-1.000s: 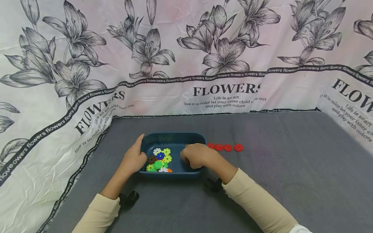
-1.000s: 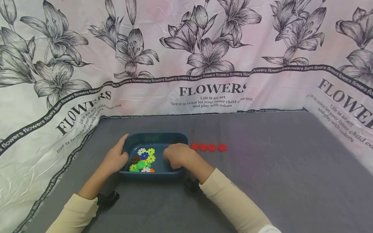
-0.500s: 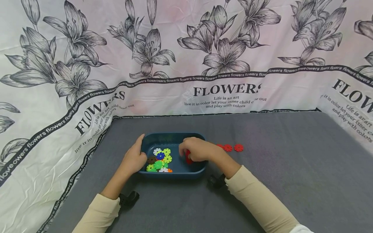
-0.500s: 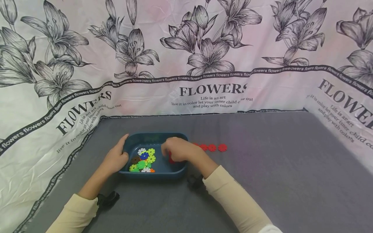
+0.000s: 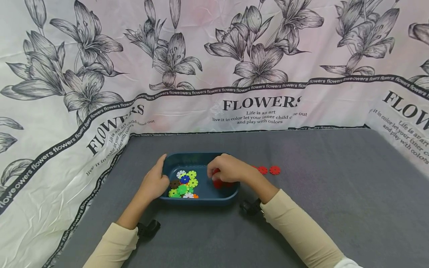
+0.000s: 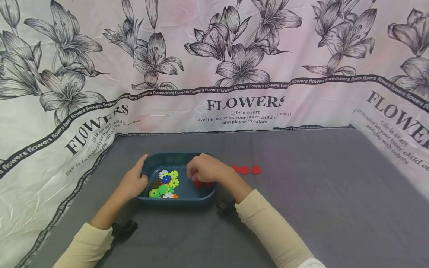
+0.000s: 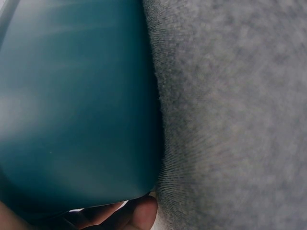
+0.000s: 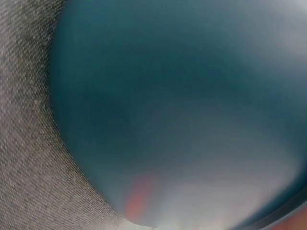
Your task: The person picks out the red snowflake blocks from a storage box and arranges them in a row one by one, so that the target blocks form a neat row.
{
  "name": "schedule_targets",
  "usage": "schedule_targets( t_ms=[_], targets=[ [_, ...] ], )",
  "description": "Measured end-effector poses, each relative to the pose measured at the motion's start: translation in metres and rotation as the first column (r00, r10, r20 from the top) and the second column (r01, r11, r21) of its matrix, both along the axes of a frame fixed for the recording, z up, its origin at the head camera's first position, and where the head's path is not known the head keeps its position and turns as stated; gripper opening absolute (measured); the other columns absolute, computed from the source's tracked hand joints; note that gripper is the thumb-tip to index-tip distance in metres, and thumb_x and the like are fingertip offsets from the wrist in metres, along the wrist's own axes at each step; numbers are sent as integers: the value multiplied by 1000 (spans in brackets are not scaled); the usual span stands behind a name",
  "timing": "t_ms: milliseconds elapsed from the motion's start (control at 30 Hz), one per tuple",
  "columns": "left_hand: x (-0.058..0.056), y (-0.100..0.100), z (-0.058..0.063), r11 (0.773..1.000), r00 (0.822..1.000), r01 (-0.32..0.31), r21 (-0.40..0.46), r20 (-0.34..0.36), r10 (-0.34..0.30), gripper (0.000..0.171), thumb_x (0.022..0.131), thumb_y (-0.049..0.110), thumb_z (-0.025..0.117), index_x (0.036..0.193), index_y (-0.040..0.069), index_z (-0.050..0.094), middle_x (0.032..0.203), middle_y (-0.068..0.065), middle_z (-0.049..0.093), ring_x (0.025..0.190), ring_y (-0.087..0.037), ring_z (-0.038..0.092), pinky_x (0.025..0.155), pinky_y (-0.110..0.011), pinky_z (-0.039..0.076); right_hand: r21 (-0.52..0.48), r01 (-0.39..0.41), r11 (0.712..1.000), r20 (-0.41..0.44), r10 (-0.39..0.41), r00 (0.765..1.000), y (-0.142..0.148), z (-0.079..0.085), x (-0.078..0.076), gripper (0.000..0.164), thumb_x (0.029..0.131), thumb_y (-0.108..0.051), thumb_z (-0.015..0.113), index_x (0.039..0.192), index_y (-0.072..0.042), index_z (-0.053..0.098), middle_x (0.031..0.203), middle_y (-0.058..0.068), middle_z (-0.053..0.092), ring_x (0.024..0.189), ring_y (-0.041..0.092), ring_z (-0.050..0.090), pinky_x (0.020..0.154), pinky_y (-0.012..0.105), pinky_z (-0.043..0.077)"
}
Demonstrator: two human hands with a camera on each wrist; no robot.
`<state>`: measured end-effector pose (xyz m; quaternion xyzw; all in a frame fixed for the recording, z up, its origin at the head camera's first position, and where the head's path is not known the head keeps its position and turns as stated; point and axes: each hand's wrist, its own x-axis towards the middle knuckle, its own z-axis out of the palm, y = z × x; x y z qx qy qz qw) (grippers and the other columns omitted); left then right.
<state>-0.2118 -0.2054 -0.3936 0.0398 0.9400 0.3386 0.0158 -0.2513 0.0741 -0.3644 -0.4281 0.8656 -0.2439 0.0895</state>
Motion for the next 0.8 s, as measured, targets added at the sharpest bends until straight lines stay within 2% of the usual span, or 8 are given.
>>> schedule_targets(
  t_ms=[233, 567, 667, 800],
  targets=[
    [1, 0, 1, 1000, 1000, -2, 6, 4, 2, 79, 89, -1, 39, 162, 8, 11, 64, -7, 42, 48, -15, 26, 51, -35, 32, -39, -38, 998, -17, 38, 999, 1, 0, -4, 9, 91, -5, 72, 97, -7, 78, 96, -1, 73, 85, 13, 64, 80, 30, 54],
    [1, 1, 2, 1000, 1000, 4, 16, 8, -4, 79, 88, -1, 38, 162, 8, 11, 59, -4, 38, 47, -15, 25, 50, -34, 30, -97, -74, 993, -36, 71, 997, 3, -4, -6, 11, 93, -8, 70, 100, -6, 78, 97, -1, 73, 84, 10, 64, 81, 25, 53],
    [1, 1, 2, 1000, 1000, 1, 15, 8, -1, 79, 89, 0, 39, 162, 8, 11, 61, -5, 40, 47, -15, 26, 50, -34, 31, -111, -78, 991, -35, 74, 997, 4, -2, -6, 13, 95, -6, 66, 102, -4, 77, 100, 2, 73, 85, 12, 64, 81, 25, 53],
    [2, 1, 3, 1000, 1000, 0, 17, 12, 0, 79, 89, 0, 38, 162, 9, 10, 62, -5, 42, 48, -15, 26, 50, -34, 31, -99, -50, 994, -18, 48, 999, 3, 0, -5, 24, 98, 6, 55, 111, -1, 74, 108, 10, 72, 94, 22, 66, 86, 29, 53]
  ],
)
